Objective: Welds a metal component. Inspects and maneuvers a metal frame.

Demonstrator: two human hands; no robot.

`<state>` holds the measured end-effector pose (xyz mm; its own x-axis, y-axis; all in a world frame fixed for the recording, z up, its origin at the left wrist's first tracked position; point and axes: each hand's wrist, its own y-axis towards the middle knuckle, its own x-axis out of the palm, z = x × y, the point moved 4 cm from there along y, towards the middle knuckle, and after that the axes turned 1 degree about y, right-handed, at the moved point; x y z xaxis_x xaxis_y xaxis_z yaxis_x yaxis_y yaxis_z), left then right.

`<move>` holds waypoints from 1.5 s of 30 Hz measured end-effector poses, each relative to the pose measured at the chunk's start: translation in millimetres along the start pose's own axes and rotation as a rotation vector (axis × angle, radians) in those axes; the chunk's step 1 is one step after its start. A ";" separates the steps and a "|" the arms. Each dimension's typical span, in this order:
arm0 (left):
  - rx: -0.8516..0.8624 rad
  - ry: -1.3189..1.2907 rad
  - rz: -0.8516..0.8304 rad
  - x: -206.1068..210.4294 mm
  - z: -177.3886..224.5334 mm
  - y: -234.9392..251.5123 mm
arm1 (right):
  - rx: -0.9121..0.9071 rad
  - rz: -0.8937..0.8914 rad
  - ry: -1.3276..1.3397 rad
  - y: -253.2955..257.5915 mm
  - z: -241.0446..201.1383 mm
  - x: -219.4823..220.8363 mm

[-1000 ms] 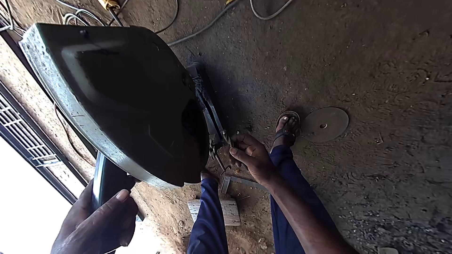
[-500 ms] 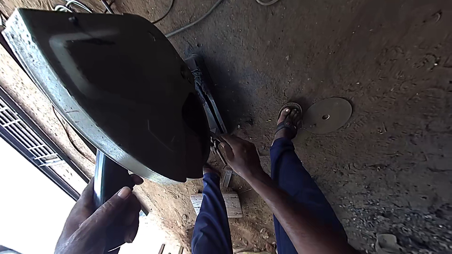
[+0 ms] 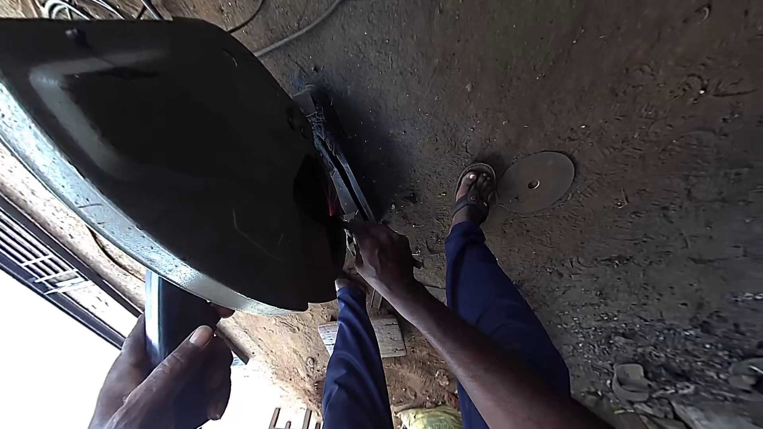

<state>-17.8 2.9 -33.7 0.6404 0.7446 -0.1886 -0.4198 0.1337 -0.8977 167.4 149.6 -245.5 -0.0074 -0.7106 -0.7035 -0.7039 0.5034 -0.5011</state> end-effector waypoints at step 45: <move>0.049 -0.003 0.033 1.5 -1.9 0.9 | -0.126 -0.021 -0.049 -25.1 -4.0 -10.7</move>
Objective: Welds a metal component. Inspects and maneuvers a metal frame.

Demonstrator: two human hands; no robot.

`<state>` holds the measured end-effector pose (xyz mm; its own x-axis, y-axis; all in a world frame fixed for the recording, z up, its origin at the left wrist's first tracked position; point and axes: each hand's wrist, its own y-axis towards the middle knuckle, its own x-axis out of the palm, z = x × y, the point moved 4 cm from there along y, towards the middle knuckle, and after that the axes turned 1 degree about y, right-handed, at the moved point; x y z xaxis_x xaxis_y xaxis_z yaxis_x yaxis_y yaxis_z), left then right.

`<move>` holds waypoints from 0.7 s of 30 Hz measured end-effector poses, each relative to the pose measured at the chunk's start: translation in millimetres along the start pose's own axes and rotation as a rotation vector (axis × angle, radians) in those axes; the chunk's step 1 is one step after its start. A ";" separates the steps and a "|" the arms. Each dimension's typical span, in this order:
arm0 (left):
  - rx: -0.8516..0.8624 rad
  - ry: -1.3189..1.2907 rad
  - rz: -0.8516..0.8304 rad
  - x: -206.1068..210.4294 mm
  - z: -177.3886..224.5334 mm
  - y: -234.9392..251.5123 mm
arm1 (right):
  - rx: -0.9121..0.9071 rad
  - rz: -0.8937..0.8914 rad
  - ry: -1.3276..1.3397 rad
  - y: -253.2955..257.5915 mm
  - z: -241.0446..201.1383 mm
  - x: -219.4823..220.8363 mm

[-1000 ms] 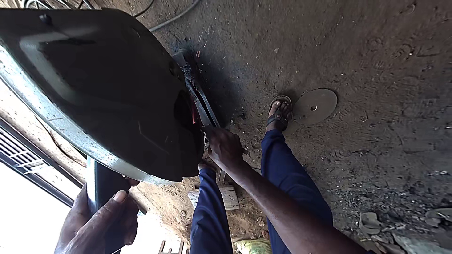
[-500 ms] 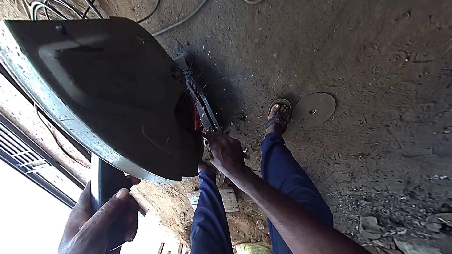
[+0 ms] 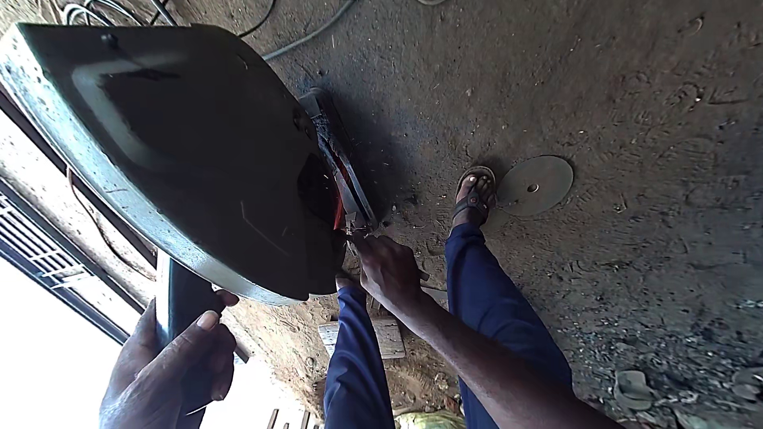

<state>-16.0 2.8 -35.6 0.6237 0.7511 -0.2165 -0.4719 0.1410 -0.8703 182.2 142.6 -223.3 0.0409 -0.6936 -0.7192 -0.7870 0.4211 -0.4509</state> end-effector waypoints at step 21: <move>-0.017 -0.045 -0.041 -3.5 -2.7 0.9 | 0.171 -0.108 1.843 4.1 68.7 -28.1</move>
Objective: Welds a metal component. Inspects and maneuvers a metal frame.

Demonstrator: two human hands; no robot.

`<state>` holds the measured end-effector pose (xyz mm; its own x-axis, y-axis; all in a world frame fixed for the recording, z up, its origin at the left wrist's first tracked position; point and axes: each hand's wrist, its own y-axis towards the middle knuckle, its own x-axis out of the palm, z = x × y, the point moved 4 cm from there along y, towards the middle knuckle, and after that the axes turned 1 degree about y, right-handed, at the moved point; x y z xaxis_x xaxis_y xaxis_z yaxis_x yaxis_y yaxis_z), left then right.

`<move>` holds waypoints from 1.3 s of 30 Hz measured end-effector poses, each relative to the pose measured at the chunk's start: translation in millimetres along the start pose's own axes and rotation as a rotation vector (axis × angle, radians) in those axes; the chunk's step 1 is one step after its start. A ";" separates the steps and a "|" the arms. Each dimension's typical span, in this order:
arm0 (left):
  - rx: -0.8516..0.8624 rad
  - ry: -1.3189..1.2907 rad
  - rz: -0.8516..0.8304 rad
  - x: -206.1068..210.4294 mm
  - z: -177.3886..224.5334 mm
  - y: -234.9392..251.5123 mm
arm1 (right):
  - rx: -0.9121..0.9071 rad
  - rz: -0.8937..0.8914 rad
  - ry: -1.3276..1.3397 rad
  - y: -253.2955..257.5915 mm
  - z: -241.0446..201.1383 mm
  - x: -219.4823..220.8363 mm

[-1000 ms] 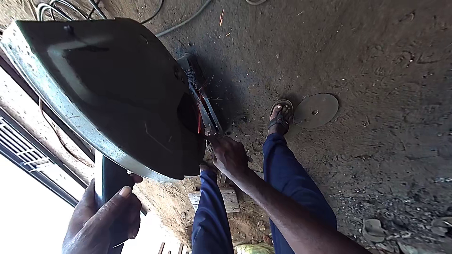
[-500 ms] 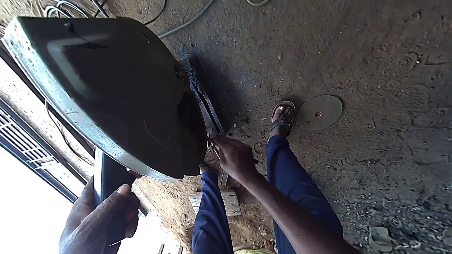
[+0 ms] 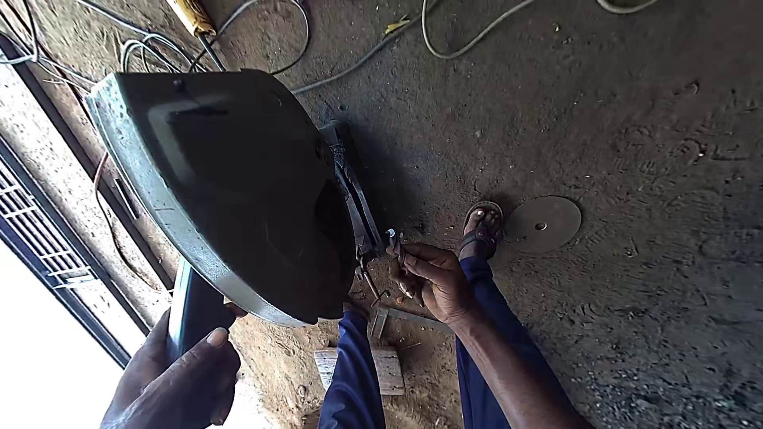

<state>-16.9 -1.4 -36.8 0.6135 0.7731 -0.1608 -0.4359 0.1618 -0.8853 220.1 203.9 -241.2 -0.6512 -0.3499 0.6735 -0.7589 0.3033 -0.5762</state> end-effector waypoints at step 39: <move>-0.013 0.033 0.021 3.9 1.4 -0.8 | 0.023 0.081 -1.428 26.4 45.3 25.6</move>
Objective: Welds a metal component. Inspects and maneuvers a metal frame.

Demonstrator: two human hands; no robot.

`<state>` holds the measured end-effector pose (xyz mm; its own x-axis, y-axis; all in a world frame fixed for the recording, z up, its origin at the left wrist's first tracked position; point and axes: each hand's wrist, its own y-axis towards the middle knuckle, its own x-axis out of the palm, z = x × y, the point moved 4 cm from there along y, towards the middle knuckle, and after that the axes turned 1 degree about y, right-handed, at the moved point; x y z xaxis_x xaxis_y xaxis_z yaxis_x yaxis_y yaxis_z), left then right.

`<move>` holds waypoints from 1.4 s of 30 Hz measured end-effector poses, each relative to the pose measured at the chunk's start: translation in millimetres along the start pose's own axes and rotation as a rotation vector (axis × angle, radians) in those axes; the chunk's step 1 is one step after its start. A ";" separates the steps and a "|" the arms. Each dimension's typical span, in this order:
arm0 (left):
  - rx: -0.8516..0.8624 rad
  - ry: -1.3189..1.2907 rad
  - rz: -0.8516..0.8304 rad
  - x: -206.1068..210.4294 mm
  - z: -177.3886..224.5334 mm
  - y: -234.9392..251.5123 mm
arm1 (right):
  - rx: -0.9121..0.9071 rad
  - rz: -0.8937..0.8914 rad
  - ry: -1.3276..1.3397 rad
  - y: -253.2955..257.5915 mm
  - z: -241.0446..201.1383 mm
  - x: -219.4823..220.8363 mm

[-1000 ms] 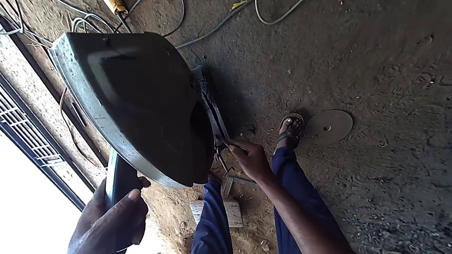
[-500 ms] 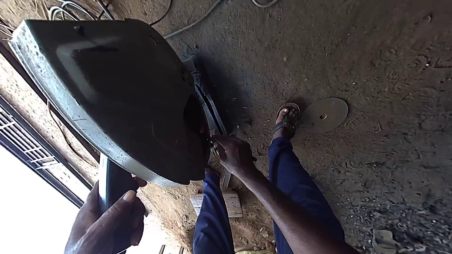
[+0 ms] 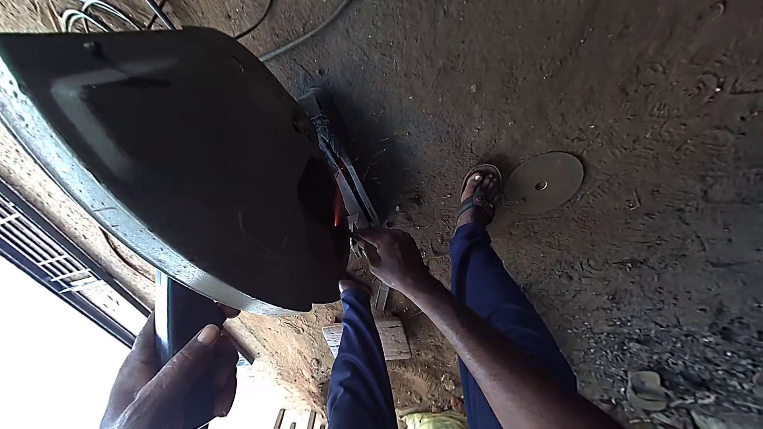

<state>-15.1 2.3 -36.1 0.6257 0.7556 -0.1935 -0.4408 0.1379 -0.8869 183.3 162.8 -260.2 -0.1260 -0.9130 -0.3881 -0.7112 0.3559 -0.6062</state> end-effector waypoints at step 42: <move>0.001 -0.021 0.001 -2.2 -2.5 -1.0 | -0.005 -0.083 1.381 -9.8 32.9 -44.9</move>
<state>-14.5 -1.1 -35.9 0.6115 0.7692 -0.1853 -0.4421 0.1380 -0.8863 218.7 206.9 -259.7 -0.6573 -0.3877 0.6462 -0.7526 0.2929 -0.5898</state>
